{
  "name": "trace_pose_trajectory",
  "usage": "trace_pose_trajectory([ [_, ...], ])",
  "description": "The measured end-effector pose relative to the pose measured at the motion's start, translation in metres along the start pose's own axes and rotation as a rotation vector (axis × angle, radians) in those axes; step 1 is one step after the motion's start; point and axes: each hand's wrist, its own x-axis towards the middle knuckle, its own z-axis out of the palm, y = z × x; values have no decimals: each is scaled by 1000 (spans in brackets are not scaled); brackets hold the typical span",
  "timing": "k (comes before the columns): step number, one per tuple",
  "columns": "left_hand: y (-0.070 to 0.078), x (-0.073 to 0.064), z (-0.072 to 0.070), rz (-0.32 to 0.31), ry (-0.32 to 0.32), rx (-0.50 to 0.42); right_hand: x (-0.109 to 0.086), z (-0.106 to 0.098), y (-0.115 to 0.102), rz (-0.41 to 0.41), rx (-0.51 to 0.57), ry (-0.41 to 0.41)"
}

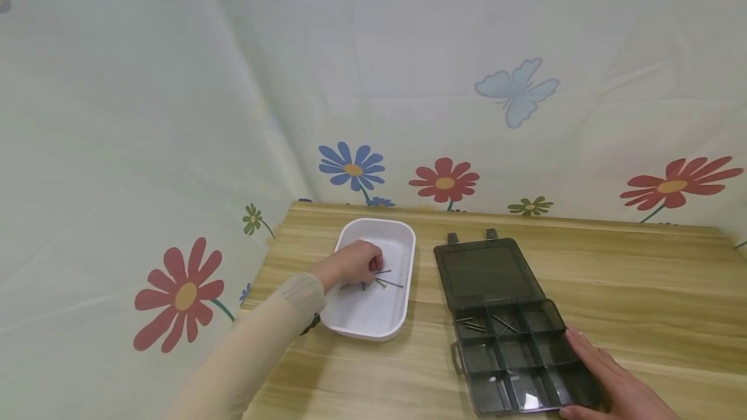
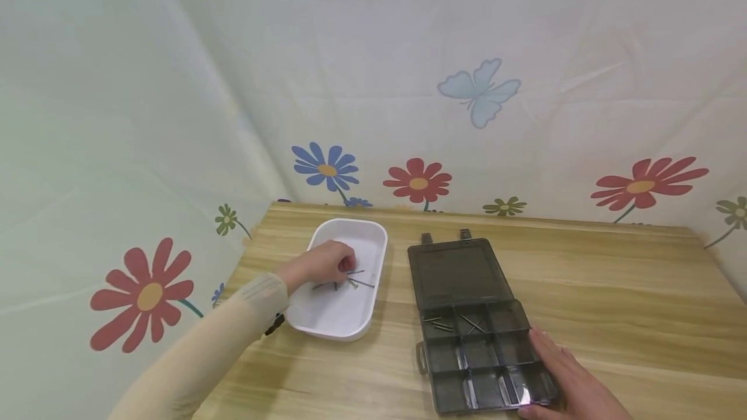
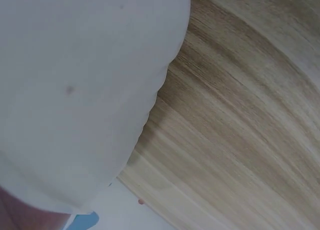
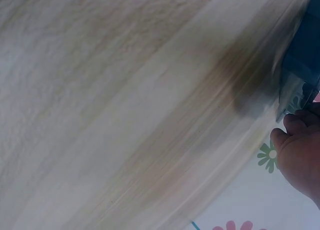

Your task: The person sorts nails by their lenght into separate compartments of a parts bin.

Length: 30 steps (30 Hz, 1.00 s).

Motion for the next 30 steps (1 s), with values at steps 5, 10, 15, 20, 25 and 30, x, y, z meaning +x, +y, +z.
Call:
trace_pose_trajectory([
  [5,-1,1,0,-14,-6,-17,0,1,-1,-5,1,11],
  [10,-4,4,2,-15,-8,2,0,0,-1,0,-34,13],
  [15,0,3,1,-14,-10,25,0,0,0,2,-56,11],
  [20,2,2,-2,-8,5,56,0,0,1,-12,-53,24],
  [25,1,2,-1,-5,16,70,-1,-2,-1,13,-92,9],
  [30,1,0,-4,-1,29,71,-2,-3,-5,25,-91,-4],
])
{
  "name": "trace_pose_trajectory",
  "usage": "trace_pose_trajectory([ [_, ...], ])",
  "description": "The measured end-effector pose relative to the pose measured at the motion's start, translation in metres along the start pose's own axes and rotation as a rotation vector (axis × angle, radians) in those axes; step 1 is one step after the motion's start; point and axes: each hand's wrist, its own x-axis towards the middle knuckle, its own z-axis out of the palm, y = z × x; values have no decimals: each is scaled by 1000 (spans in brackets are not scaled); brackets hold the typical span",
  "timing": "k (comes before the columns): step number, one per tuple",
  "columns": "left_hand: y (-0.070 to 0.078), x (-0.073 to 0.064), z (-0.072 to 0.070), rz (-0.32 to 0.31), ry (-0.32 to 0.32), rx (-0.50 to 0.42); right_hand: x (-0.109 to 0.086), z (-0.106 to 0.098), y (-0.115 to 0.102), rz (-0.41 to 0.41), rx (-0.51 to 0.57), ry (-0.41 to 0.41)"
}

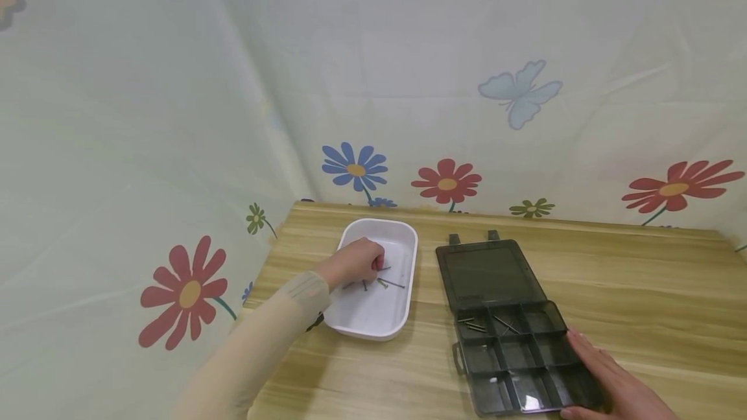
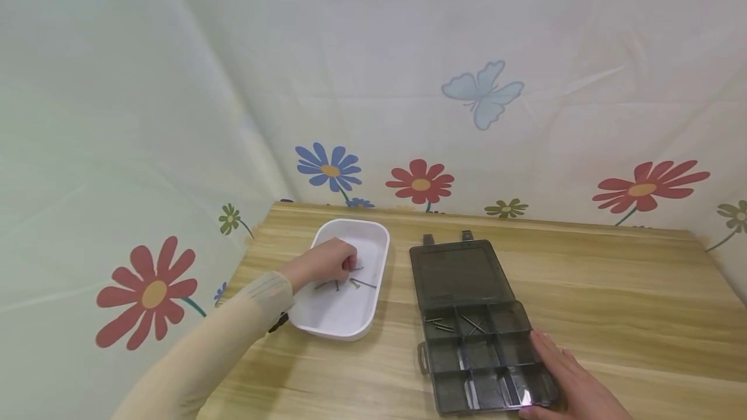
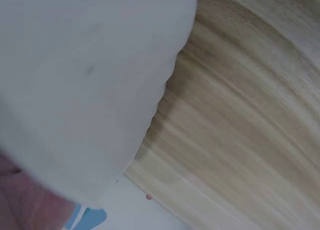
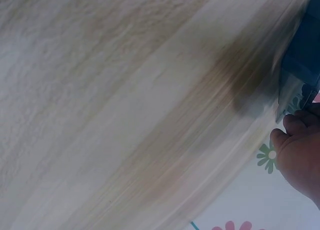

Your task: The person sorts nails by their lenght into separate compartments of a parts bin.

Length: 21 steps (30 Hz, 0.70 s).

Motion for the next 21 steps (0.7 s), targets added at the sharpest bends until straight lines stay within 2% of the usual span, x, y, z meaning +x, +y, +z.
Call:
trace_pose_trajectory([
  [5,5,-1,-12,25,21,12,-1,0,0,-14,19,11],
  [9,17,-2,-26,58,28,16,-1,0,-1,-3,27,-1],
  [15,47,-7,-48,131,39,9,0,0,-2,8,70,-23],
  [21,77,-5,-54,189,23,-4,2,0,2,-5,-1,-15],
])
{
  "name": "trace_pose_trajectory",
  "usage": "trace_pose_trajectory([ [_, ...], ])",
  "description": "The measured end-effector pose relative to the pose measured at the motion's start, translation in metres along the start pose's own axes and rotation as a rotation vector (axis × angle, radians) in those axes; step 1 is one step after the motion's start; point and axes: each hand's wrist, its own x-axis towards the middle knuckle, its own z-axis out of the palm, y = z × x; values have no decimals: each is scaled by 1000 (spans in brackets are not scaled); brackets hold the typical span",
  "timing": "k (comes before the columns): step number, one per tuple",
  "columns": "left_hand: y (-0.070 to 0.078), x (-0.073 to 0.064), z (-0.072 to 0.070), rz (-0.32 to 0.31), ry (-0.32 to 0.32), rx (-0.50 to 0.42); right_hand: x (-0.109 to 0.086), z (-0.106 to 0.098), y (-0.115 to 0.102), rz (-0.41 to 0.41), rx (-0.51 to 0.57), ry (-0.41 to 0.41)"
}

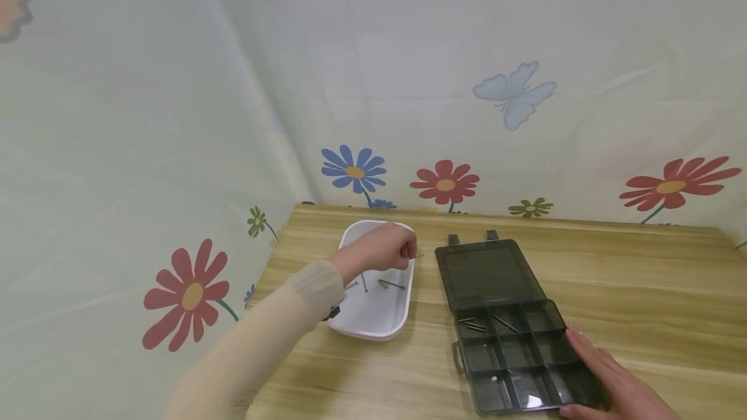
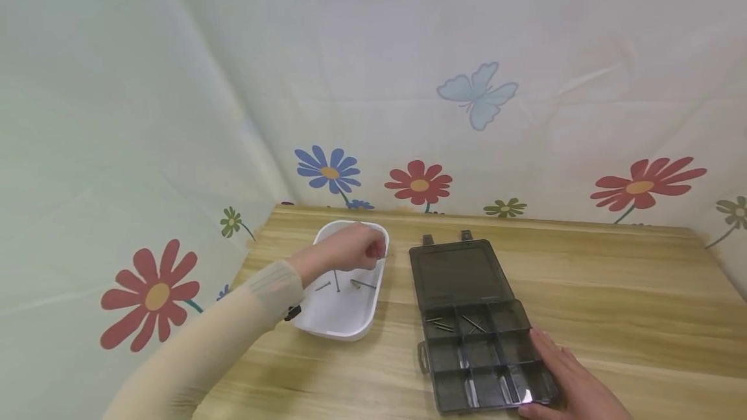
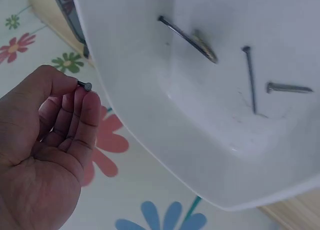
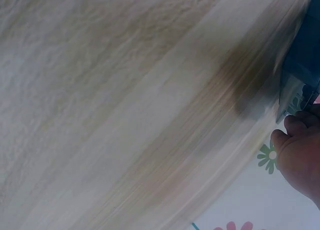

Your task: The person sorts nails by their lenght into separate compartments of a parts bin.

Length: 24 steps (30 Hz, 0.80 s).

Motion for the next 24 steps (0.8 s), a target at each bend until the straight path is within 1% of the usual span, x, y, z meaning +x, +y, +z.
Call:
trace_pose_trajectory([
  [2,8,4,1,24,-1,7,1,0,1,-3,4,-2],
  [6,26,14,4,75,-15,1,0,0,1,18,71,-33],
  [7,31,17,5,91,-22,-2,0,0,1,27,87,-42],
  [9,41,23,8,121,-34,2,1,0,1,34,78,-48],
  [13,62,32,13,171,-65,17,2,-1,0,50,102,-79],
  [16,77,38,17,206,-83,29,3,-2,1,57,148,-104],
  [18,88,43,19,235,-92,40,4,-2,2,51,143,-98],
  [22,107,50,27,277,-117,31,6,-1,4,31,114,-77],
  [24,115,54,32,287,-122,35,6,-1,3,48,111,-92],
])
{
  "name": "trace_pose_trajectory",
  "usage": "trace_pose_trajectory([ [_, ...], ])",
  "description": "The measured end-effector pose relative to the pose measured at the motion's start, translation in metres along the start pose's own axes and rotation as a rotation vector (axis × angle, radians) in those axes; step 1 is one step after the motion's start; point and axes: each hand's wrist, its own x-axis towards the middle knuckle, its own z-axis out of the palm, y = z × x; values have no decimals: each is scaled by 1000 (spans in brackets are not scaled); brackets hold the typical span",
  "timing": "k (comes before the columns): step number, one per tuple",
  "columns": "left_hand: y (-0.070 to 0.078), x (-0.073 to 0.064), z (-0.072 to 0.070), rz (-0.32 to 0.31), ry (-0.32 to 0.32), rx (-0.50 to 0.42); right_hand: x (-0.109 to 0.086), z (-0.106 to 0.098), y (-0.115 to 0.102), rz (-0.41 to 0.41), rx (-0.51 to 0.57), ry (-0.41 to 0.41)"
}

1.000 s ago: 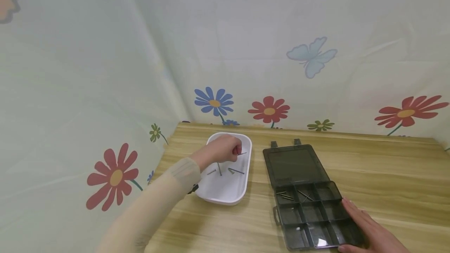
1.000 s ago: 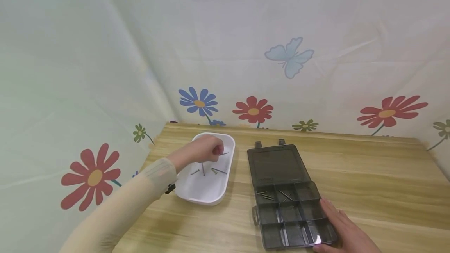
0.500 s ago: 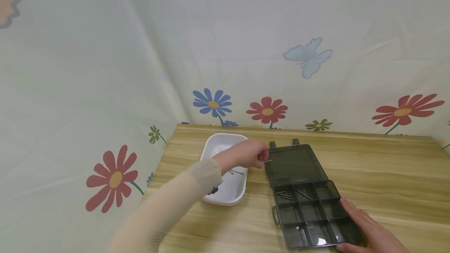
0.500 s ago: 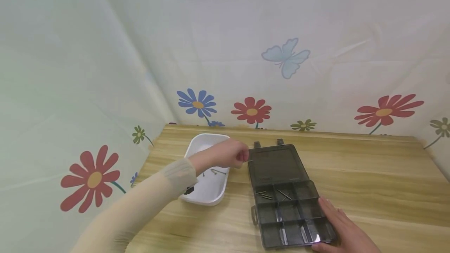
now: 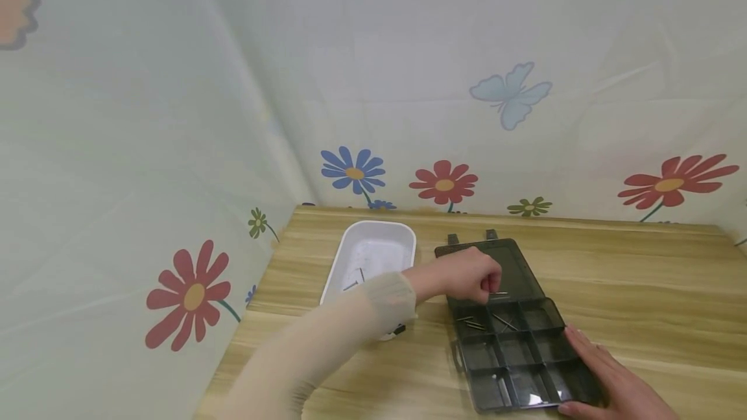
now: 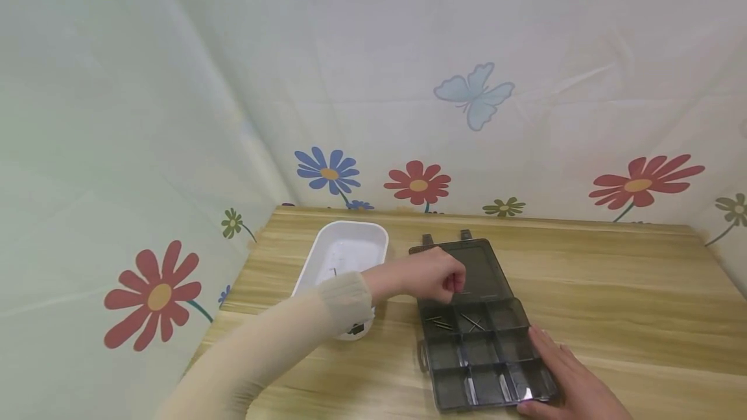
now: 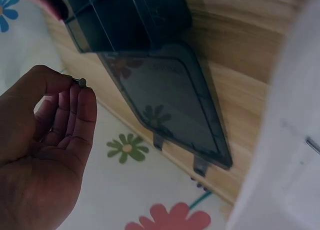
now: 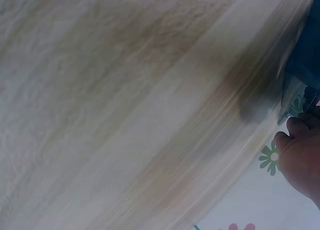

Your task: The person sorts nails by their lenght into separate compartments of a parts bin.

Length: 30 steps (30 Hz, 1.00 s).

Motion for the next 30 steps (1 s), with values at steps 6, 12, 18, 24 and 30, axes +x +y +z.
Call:
trace_pose_trajectory([
  [6,15,17,15,-9,-2,2,1,0,-1,15,-3,-8],
  [12,21,24,28,-30,-19,14,2,-1,-1,63,-13,-55],
  [18,21,26,35,-30,-36,9,1,-1,1,14,-40,-5],
  [24,20,25,39,-20,-31,14,1,-1,2,-32,-76,38],
  [30,18,17,30,-25,-17,-6,1,-2,1,-13,-41,12],
])
